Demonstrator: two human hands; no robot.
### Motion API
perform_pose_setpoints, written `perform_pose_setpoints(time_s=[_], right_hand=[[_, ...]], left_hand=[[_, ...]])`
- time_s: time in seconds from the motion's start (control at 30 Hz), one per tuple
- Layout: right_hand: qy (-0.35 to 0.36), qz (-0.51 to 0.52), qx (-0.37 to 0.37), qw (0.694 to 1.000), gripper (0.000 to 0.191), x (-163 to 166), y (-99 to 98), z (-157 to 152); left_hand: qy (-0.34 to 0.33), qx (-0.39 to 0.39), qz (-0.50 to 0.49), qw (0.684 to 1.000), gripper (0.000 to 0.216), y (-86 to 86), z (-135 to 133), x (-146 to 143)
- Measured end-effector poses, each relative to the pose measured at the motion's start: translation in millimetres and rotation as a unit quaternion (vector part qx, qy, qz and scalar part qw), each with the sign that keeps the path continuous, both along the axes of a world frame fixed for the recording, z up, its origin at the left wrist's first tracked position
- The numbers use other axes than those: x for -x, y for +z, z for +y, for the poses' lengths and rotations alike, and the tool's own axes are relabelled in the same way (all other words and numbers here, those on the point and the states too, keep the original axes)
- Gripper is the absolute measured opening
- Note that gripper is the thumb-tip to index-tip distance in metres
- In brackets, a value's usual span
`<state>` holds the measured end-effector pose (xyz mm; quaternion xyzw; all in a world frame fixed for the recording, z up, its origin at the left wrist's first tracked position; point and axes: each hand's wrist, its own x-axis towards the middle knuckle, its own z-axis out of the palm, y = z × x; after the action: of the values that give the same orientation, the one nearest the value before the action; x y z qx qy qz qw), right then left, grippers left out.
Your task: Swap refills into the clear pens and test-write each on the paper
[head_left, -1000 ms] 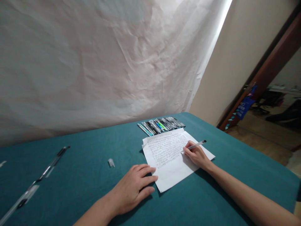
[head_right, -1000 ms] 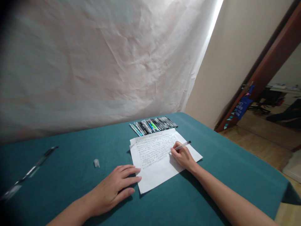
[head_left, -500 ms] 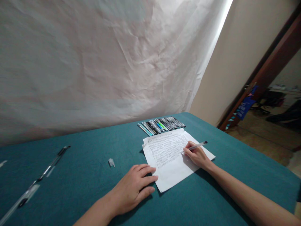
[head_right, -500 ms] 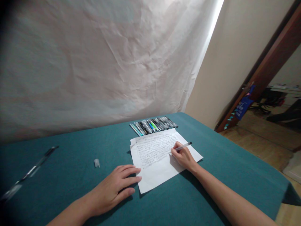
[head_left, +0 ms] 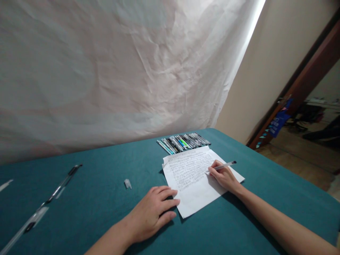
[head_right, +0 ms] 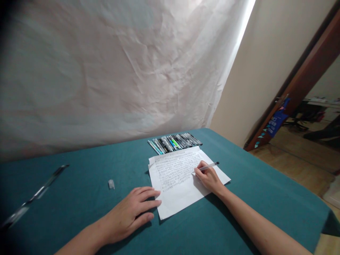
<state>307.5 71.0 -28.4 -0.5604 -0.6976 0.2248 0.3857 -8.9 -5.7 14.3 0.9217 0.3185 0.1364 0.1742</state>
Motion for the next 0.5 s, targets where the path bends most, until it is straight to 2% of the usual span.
perform_pose_setpoints(time_s=[0.13,0.33,0.4,0.5], right_hand=[[0.004,-0.002,-0.016,1.0,0.017,0.8,-0.3,0.1],[-0.034,0.041,0.0,0.999,0.02,-3.7,-2.1,3.4],[-0.035,0.041,0.003,0.999,0.022,-2.3,-0.7,3.0],[-0.033,0.047,0.012,0.998,0.023,0.4,0.9,-0.3]], left_hand=[[0.002,0.0,-0.004,1.0,0.034,-0.4,-0.5,-0.1],[0.009,-0.017,-0.03,0.999,0.033,-5.8,4.7,4.6],[0.044,-0.034,-0.025,0.998,0.032,-4.7,12.4,13.4],[0.14,-0.056,0.0,0.989,0.032,4.1,24.8,37.1]])
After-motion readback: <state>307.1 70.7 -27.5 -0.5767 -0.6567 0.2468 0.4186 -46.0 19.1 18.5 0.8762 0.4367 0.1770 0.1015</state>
